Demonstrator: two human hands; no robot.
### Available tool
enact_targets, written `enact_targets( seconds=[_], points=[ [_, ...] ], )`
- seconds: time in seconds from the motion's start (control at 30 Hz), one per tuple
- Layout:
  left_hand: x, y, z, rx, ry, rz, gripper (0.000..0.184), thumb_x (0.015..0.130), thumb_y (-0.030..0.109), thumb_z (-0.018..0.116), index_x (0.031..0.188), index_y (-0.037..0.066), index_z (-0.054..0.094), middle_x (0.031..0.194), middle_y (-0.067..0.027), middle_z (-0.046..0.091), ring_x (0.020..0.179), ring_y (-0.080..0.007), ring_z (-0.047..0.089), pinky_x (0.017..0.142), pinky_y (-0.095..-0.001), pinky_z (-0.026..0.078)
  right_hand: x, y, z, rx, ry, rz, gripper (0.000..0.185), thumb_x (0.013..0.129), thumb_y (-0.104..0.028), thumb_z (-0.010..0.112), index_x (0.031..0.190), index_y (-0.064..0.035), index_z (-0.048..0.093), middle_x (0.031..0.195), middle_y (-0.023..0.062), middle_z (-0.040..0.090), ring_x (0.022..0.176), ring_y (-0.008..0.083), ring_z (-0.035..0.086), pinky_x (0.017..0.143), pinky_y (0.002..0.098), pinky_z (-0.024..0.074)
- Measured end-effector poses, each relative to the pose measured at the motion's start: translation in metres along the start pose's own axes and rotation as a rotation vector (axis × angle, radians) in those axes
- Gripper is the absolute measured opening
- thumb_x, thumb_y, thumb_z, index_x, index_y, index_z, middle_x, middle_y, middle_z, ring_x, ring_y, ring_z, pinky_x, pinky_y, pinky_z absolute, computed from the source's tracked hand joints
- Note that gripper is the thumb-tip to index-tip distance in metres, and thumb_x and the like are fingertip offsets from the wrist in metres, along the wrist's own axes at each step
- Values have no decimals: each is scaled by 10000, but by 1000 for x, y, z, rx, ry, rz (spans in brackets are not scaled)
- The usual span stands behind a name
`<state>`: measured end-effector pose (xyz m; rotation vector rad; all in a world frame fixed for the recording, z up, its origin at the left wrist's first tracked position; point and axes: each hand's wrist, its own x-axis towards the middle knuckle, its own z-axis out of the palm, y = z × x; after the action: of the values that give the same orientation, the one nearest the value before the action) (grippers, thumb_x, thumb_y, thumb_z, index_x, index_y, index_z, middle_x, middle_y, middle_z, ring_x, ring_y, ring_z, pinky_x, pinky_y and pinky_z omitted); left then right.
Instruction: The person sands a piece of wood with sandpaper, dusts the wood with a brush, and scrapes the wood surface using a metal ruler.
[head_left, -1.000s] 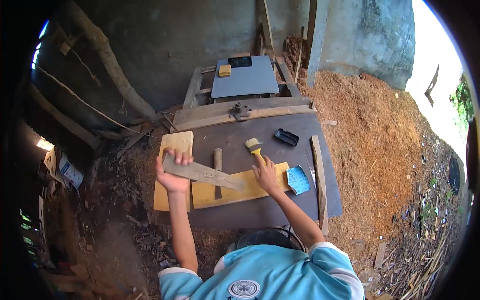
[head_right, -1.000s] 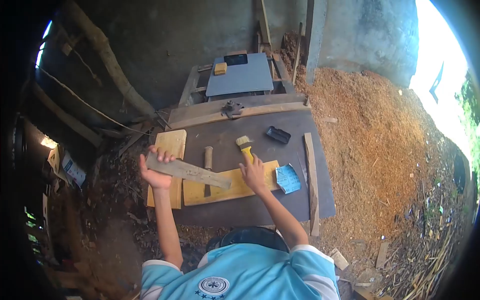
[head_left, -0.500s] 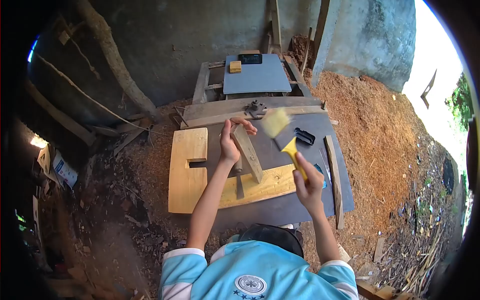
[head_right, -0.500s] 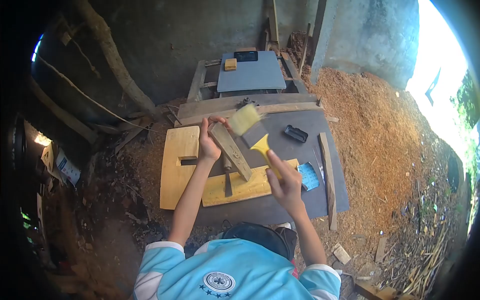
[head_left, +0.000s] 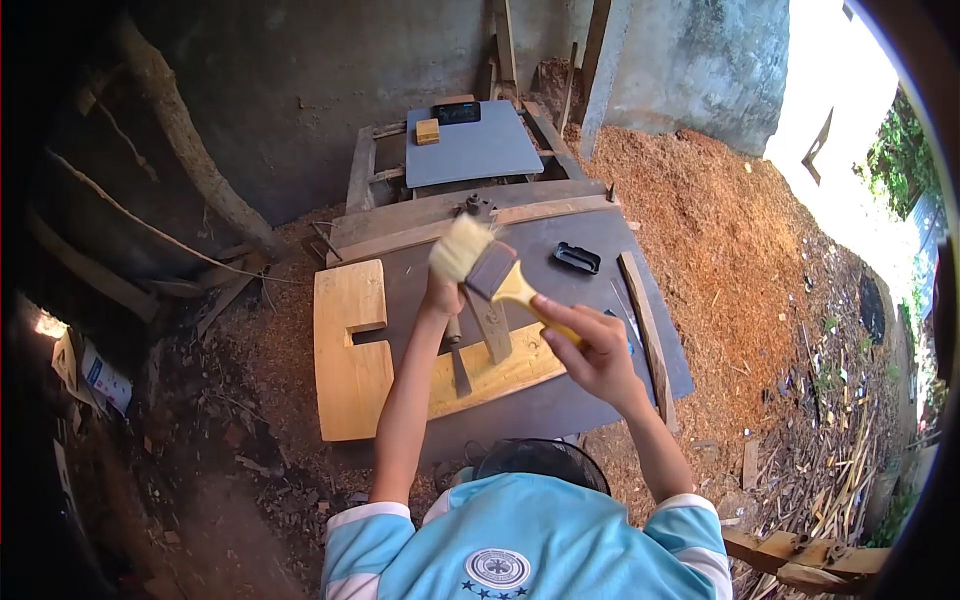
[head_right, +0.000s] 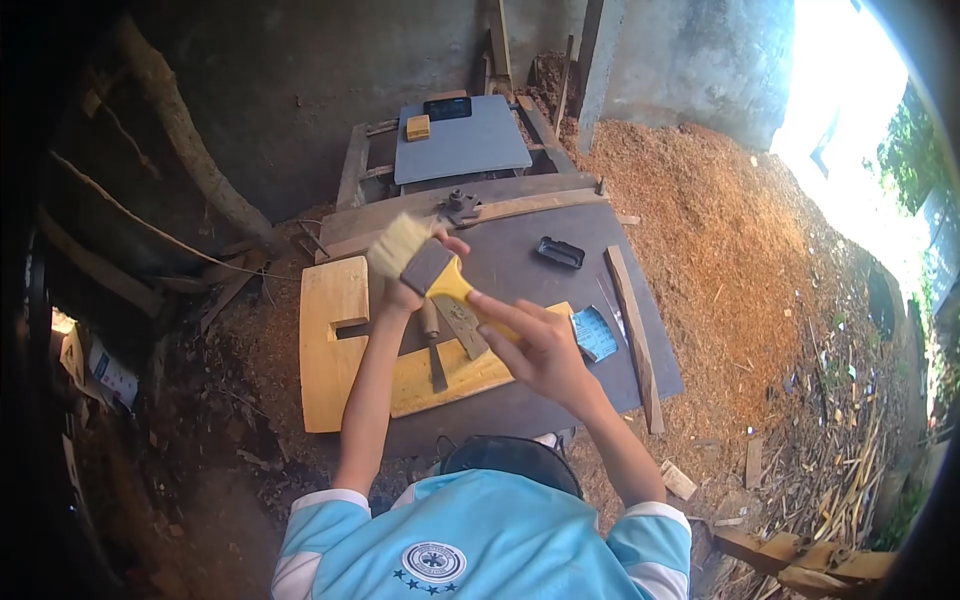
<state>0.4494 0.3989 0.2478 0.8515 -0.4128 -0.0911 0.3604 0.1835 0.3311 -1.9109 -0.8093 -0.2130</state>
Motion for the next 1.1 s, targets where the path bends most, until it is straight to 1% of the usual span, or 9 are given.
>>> enact_targets(
  seconds=[0.07, 0.17, 0.33, 0.43, 0.53, 0.63, 0.73, 0.97, 1.1],
  points=[
    [-7, -18, 7, -86, 447, 140, 417, 862, 411, 431, 979, 18, 507, 1037, -189, 553, 743, -254, 610, 650, -318, 500, -12, 24, 10, -38, 77, -32, 370, 773, -11, 604, 1138, -59, 573, 613, 79, 532, 488, 112, 464, 434, 247, 366],
    [-15, 3, 3, 324, -51, 292, 415, 836, 425, 469, 847, 19, 553, 866, -129, 565, 645, -227, 593, 612, -322, 482, -67, 98, 50, 115, 144, 184, 324, 819, -11, 551, 1142, -31, 560, 677, 98, 592, 460, 77, 431, 434, 216, 356],
    [-38, 22, 10, 226, 359, 82, 360, 830, 349, 505, 666, 28, 525, 539, -64, 499, 590, -187, 568, 560, -284, 453, -149, 193, 86, 138, 301, 540, 240, 820, -69, 579, 1038, 30, 589, 879, 114, 648, 799, 142, 604, 737, 262, 484],
    [-37, 29, 8, 53, 495, 11, 286, 827, 297, 495, 656, 68, 479, 498, -43, 441, 498, -165, 472, 523, -270, 395, -112, 196, 57, -107, 237, 426, 275, 777, -122, 614, 1031, -17, 599, 785, 132, 615, 725, 216, 596, 686, 283, 474],
    [-39, 32, -4, -106, 328, 92, 263, 818, 279, 470, 636, 106, 392, 460, -20, 355, 449, -132, 352, 463, -249, 308, -90, 210, 26, -238, 147, 688, 469, 712, -247, 658, 1138, -93, 536, 847, 160, 576, 723, 292, 554, 653, 351, 456],
    [-46, 30, -9, -140, 82, 175, 258, 810, 254, 451, 605, 125, 363, 439, -8, 361, 443, -119, 330, 486, -243, 294, -103, 247, 14, -816, 196, 615, 637, 651, -376, 684, 1192, -103, 488, 1052, 161, 528, 930, 308, 526, 737, 428, 447],
    [-56, 17, -14, -119, 19, 188, 279, 795, 271, 459, 577, 134, 352, 426, -4, 367, 442, -119, 336, 500, -245, 300, -130, 294, -3, -255, -84, 993, 565, 664, -385, 684, 1092, -38, 560, 1011, 195, 540, 930, 329, 540, 751, 389, 453],
    [-39, 14, -14, -69, 39, 145, 302, 784, 300, 448, 556, 134, 340, 426, -2, 368, 436, -120, 332, 498, -245, 298, -133, 256, 7, -477, -85, 836, 658, 757, -464, 579, 1254, -61, 428, 1221, 221, 423, 1058, 395, 450, 881, 441, 392],
    [-37, 11, -12, -87, 40, 126, 305, 787, 302, 441, 562, 122, 343, 447, -11, 380, 443, -122, 331, 498, -245, 297, -137, 259, 26, -645, -151, 699, 470, 870, -284, 470, 1258, -27, 405, 1228, 217, 423, 1052, 407, 437, 900, 450, 370]
  ],
)
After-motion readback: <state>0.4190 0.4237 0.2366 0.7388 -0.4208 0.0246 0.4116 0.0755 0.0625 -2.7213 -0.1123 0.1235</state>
